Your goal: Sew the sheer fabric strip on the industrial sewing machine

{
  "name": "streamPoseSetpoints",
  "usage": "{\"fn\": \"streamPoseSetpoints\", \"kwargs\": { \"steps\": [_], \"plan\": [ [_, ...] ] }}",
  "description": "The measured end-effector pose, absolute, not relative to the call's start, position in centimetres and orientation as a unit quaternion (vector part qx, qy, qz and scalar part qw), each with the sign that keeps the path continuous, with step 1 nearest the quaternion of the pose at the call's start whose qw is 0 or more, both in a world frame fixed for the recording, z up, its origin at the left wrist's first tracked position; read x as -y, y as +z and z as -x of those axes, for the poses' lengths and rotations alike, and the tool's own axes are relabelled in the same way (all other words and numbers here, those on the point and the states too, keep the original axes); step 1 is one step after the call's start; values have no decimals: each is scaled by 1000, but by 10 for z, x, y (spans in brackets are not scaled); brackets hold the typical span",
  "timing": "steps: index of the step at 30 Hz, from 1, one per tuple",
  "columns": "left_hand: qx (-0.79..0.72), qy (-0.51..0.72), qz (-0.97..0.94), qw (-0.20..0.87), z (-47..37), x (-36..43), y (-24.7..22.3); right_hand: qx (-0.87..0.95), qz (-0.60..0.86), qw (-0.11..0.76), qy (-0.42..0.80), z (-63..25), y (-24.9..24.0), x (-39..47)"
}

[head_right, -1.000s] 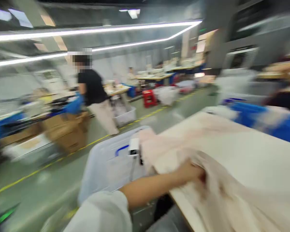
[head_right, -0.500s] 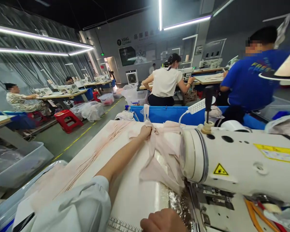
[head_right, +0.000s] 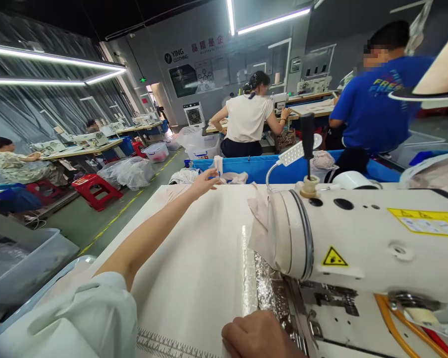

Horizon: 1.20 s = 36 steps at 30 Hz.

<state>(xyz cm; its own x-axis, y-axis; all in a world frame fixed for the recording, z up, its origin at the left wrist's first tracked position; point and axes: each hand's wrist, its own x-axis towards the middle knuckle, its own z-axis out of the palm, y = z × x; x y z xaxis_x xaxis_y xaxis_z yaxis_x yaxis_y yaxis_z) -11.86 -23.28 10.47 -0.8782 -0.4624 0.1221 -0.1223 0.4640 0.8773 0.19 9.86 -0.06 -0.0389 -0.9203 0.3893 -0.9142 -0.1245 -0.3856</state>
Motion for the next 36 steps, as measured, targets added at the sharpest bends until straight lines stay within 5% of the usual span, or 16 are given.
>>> {"fn": "streamPoseSetpoints", "kwargs": {
  "steps": [3,7,15,22,29,36],
  "plan": [
    [837,-500,-170,141,29,239,98,-659,682,77,-307,-2,15,-101],
    [833,-484,-219,155,-105,258,99,-661,678,63,-314,-3,21,-99],
    [831,-239,-428,262,-295,267,54,-702,610,84,-357,-8,-1,-97],
    [891,-11,-400,215,-308,259,23,-737,555,166,-349,-7,2,-96],
    [889,35,-427,162,-291,261,19,-763,509,162,-364,-18,7,-92],
    [885,62,-407,217,-275,237,34,-772,454,178,-407,-16,14,-88]
  ]
}}
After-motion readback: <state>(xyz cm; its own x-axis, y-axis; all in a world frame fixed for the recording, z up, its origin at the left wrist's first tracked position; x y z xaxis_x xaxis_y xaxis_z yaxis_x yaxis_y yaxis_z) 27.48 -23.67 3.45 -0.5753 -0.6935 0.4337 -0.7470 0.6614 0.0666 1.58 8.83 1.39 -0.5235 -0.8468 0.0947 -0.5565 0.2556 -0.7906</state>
